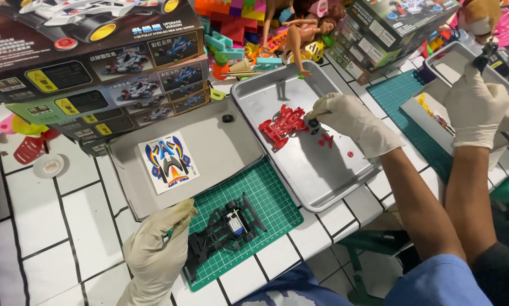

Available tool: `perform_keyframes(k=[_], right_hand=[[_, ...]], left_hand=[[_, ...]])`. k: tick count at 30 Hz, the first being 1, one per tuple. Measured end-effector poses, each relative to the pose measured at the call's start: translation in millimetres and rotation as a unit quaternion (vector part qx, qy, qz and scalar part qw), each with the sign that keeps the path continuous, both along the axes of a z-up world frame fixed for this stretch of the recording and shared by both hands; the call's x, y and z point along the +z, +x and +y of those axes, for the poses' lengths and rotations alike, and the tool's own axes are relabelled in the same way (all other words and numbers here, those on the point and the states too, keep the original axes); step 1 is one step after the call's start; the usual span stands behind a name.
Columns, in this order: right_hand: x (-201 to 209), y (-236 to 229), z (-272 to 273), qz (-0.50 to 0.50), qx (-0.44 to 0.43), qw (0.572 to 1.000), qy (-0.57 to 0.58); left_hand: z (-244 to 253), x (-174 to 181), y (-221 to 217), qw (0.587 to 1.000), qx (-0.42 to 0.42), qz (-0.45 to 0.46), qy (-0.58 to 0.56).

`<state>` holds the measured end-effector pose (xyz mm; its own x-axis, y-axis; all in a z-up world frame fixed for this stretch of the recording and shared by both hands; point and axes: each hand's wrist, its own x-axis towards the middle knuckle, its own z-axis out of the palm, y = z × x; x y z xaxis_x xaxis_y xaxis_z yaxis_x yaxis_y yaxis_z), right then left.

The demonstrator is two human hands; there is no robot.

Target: The person assembles a model car chassis on a green cutting mat. They attach small black plastic parts to the frame, use a utility knife to trim a component, and then fit a red plastic body shell onto the chassis.

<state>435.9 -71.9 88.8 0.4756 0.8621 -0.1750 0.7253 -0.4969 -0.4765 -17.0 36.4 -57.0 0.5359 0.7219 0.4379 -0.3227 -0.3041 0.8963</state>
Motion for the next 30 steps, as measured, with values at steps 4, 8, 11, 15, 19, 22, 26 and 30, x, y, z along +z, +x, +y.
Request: perform_keyframes(k=[4, 8, 11, 15, 19, 22, 26, 30], right_hand=[[-13, 12, -2, -0.015, 0.029, 0.999, -0.003], [-19, 15, -2, 0.007, -0.005, 1.000, 0.019], [-12, 8, -2, -0.003, -0.018, 1.000, 0.008], [-11, 9, -3, 0.016, 0.002, 1.000, 0.010], [-15, 14, -4, 0.008, 0.041, 0.999, 0.017], [-20, 16, -6, 0.005, 0.041, 0.998, 0.036], [-39, 28, -8, -0.003, 0.061, 0.996, 0.068], [-40, 28, -4, -0.038, 0.094, 0.994, 0.045]], left_hand=[[-35, 86, 28, 0.982, 0.151, 0.019, 0.114], [-16, 34, 11, 0.985, 0.053, 0.165, 0.023], [-33, 69, 26, 0.996, 0.087, -0.033, -0.017], [-36, 94, 31, 0.980, 0.163, 0.032, 0.111], [-34, 105, 28, 0.968, 0.171, 0.079, 0.164], [-33, 106, 27, 0.964, 0.174, 0.092, 0.179], [-33, 105, 28, 0.952, 0.191, 0.100, 0.216], [-34, 85, 28, 0.980, 0.152, 0.049, 0.122]])
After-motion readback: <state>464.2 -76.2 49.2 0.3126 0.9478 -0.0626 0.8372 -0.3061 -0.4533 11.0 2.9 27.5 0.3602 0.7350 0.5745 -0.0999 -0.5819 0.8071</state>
